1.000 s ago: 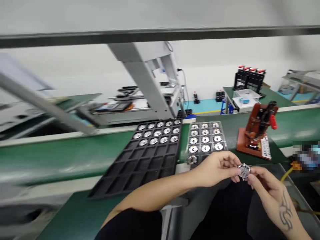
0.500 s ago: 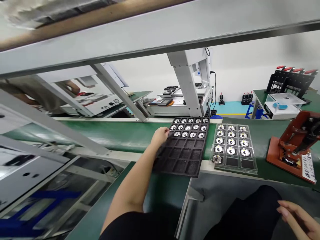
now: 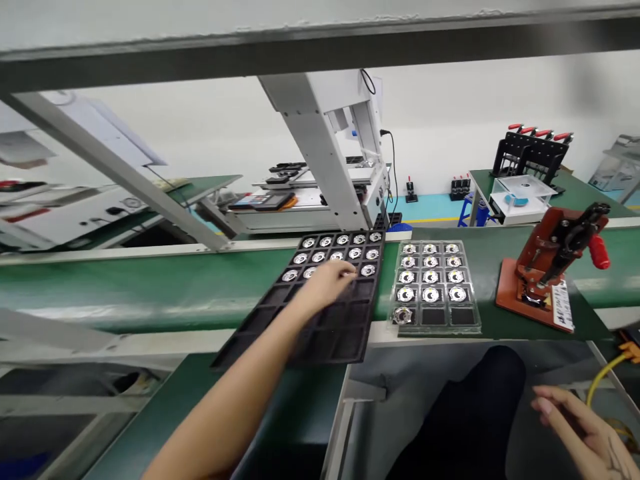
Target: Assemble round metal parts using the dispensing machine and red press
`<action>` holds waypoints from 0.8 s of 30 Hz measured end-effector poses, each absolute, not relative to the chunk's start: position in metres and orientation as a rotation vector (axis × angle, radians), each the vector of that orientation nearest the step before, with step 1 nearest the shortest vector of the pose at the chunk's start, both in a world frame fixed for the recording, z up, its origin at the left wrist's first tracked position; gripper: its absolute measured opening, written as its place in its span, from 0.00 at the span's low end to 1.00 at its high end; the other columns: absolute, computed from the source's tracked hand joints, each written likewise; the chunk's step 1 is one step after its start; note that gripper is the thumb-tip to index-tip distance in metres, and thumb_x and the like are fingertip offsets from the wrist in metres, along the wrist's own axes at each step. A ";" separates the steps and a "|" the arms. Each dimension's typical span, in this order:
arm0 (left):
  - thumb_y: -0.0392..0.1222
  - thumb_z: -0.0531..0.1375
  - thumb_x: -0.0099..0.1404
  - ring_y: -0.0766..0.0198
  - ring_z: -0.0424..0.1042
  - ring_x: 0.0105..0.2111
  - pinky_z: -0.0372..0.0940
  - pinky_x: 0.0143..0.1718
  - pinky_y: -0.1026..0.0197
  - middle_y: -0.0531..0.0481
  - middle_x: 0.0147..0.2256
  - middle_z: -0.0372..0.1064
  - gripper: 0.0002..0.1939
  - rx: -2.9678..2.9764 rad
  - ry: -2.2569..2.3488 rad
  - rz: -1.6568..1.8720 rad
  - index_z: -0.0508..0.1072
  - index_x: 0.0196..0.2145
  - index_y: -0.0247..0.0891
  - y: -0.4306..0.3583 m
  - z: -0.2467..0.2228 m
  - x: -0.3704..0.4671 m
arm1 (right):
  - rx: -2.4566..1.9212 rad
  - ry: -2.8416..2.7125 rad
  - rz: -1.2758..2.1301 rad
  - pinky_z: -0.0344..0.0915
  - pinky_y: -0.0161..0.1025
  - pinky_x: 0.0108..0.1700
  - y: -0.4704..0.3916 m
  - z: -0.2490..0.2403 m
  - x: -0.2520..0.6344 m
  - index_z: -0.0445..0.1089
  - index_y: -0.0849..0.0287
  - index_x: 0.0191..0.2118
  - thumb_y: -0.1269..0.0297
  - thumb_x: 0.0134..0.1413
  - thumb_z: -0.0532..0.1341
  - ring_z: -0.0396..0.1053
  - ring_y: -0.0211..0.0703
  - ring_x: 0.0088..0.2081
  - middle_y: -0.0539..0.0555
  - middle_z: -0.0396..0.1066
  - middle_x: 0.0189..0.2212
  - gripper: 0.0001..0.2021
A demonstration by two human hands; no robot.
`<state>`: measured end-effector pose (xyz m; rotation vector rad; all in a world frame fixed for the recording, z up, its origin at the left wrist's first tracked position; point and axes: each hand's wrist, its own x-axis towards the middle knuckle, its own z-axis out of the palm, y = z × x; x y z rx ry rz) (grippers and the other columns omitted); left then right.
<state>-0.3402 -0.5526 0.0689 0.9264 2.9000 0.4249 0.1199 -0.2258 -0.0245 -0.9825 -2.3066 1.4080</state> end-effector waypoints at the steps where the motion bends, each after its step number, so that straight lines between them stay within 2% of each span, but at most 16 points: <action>1: 0.47 0.64 0.76 0.53 0.80 0.50 0.73 0.55 0.51 0.44 0.48 0.81 0.11 1.038 2.815 0.448 0.84 0.45 0.39 -0.535 0.064 -0.324 | -0.977 -2.301 1.410 0.81 0.29 0.35 -0.230 -0.018 0.117 0.86 0.51 0.46 0.40 0.56 0.71 0.87 0.53 0.39 0.54 0.88 0.38 0.22; 2: 0.49 0.66 0.74 0.53 0.81 0.46 0.73 0.52 0.54 0.46 0.44 0.82 0.11 1.126 2.736 0.457 0.85 0.40 0.41 -0.520 0.058 -0.307 | -0.967 -2.294 1.420 0.80 0.28 0.35 -0.233 -0.013 0.116 0.86 0.51 0.47 0.40 0.56 0.71 0.87 0.52 0.38 0.55 0.88 0.38 0.22; 4: 0.50 0.70 0.69 0.50 0.81 0.44 0.72 0.49 0.55 0.46 0.39 0.80 0.12 1.218 2.656 0.440 0.84 0.32 0.41 -0.498 0.049 -0.276 | -0.949 -2.271 1.433 0.80 0.27 0.36 -0.239 -0.007 0.117 0.86 0.52 0.46 0.40 0.57 0.71 0.87 0.52 0.38 0.55 0.88 0.39 0.22; 6: 0.49 0.72 0.65 0.46 0.80 0.43 0.71 0.47 0.53 0.44 0.38 0.79 0.12 1.234 2.646 0.409 0.82 0.30 0.40 -0.487 0.042 -0.256 | -0.949 -2.260 1.414 0.81 0.27 0.40 -0.240 -0.008 0.126 0.86 0.51 0.47 0.40 0.57 0.71 0.88 0.53 0.41 0.55 0.88 0.41 0.22; 9: 0.49 0.73 0.64 0.43 0.80 0.43 0.70 0.44 0.52 0.42 0.39 0.77 0.12 1.213 2.656 0.384 0.79 0.31 0.39 -0.487 0.041 -0.247 | -0.990 -2.286 1.389 0.80 0.28 0.46 -0.237 -0.018 0.148 0.86 0.49 0.50 0.41 0.60 0.70 0.87 0.53 0.45 0.55 0.88 0.45 0.22; 12: 0.49 0.71 0.65 0.46 0.79 0.41 0.69 0.41 0.53 0.43 0.40 0.76 0.12 1.192 2.652 0.394 0.76 0.31 0.40 -0.489 0.046 -0.251 | -1.038 -2.300 1.365 0.79 0.27 0.48 -0.234 -0.023 0.166 0.86 0.48 0.51 0.39 0.61 0.69 0.87 0.51 0.45 0.54 0.87 0.46 0.22; 15: 0.45 0.69 0.64 0.52 0.77 0.35 0.66 0.35 0.57 0.48 0.35 0.74 0.12 1.214 2.621 0.435 0.70 0.29 0.42 -0.483 0.058 -0.250 | -1.060 -2.251 1.345 0.80 0.28 0.45 -0.239 -0.014 0.169 0.86 0.49 0.49 0.37 0.59 0.69 0.86 0.51 0.43 0.55 0.87 0.43 0.24; 17: 0.43 0.65 0.67 0.54 0.75 0.33 0.64 0.34 0.58 0.51 0.33 0.72 0.10 1.289 2.575 0.491 0.67 0.30 0.43 -0.472 0.071 -0.242 | -1.065 -2.204 1.363 0.81 0.30 0.42 -0.245 0.000 0.165 0.85 0.51 0.48 0.36 0.59 0.69 0.86 0.51 0.42 0.56 0.87 0.40 0.25; 21: 0.42 0.59 0.75 0.59 0.75 0.33 0.67 0.36 0.60 0.54 0.34 0.73 0.06 1.646 2.296 0.711 0.69 0.37 0.44 -0.425 0.100 -0.205 | -0.960 -2.102 1.464 0.79 0.36 0.41 -0.257 0.034 0.146 0.84 0.53 0.45 0.38 0.68 0.63 0.82 0.49 0.38 0.56 0.84 0.36 0.23; 24: 0.32 0.56 0.76 0.60 0.79 0.40 0.71 0.42 0.61 0.50 0.40 0.77 0.08 2.184 1.785 1.045 0.72 0.41 0.43 -0.374 0.117 -0.163 | -0.808 -2.042 1.472 0.76 0.39 0.39 -0.258 0.062 0.130 0.83 0.53 0.46 0.44 0.73 0.60 0.78 0.45 0.35 0.55 0.81 0.35 0.20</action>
